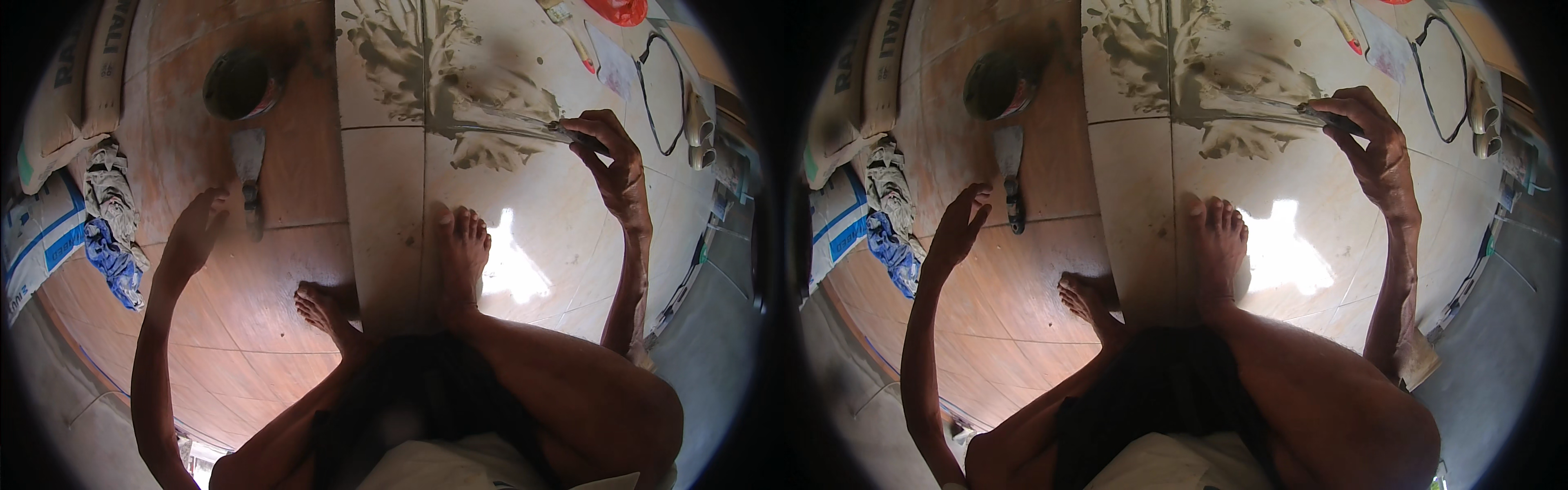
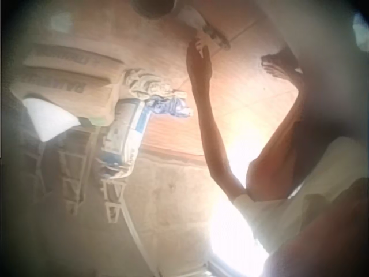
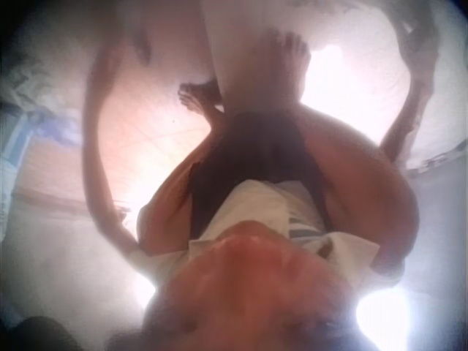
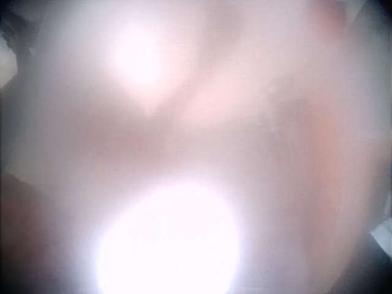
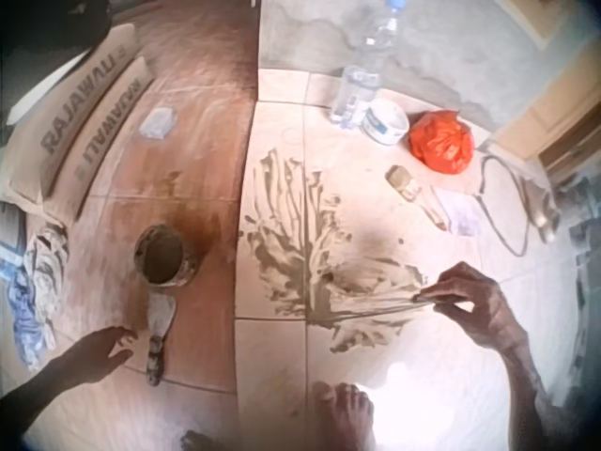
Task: The person sits on the floor and uses a trowel to scoop grout from a small container, applying it into the gaps between floor tiles. They repeatedly spread and smooth the grout along the tile seams.
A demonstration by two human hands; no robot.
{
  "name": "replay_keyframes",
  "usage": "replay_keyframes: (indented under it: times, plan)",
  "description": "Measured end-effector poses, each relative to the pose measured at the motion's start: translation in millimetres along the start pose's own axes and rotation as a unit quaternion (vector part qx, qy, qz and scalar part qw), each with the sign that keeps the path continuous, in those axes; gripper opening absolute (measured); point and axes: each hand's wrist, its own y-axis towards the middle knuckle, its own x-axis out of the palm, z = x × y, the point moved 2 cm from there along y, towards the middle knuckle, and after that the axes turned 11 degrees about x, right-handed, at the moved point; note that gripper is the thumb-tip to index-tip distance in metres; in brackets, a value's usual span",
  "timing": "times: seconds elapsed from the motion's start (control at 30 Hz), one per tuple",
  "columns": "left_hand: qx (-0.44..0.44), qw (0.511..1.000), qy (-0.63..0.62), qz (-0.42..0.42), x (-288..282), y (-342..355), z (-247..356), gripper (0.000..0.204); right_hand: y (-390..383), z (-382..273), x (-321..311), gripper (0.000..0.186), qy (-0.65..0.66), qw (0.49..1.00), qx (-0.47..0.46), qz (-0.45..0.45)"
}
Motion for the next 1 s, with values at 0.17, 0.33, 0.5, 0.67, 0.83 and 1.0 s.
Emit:
replay_keyframes:
  times: [0.17,0.33,0.5,0.67,0.83,1.0]
  plan:
    - [0.024,1.0,0.01,0.003,0.8,5.2,3.2,0.04,-4.2,12.5,-2.5,0.037,0.029,0.999,0.027,-0.03]
    - [0.016,1.0,0.005,-0.005,1.8,1.0,0.8,0.039,-1.7,26.3,4.5,0.039,0.054,0.998,0.017,-0.036]
    - [0.011,1.0,0.024,-0.012,2.3,2.7,2.3,0.041,7.3,7.9,27.8,0.038,0.022,0.999,0.013,-0.045]
    - [0.005,1.0,0.02,0.007,1.1,6.1,8.7,0.038,9.3,-2.8,42.3,0.038,0.033,0.999,-0.003,-0.043]
    - [0.016,1.0,0.024,-0.01,3.4,5.6,6.5,0.041,8.2,-14.4,40.8,0.039,-0.054,0.998,-0.036,-0.024]
    - [0.009,1.0,0.03,0.0,-0.7,1.6,4.5,0.04,-5.3,0.7,12.5,0.038,-0.132,0.991,-0.032,0.005]
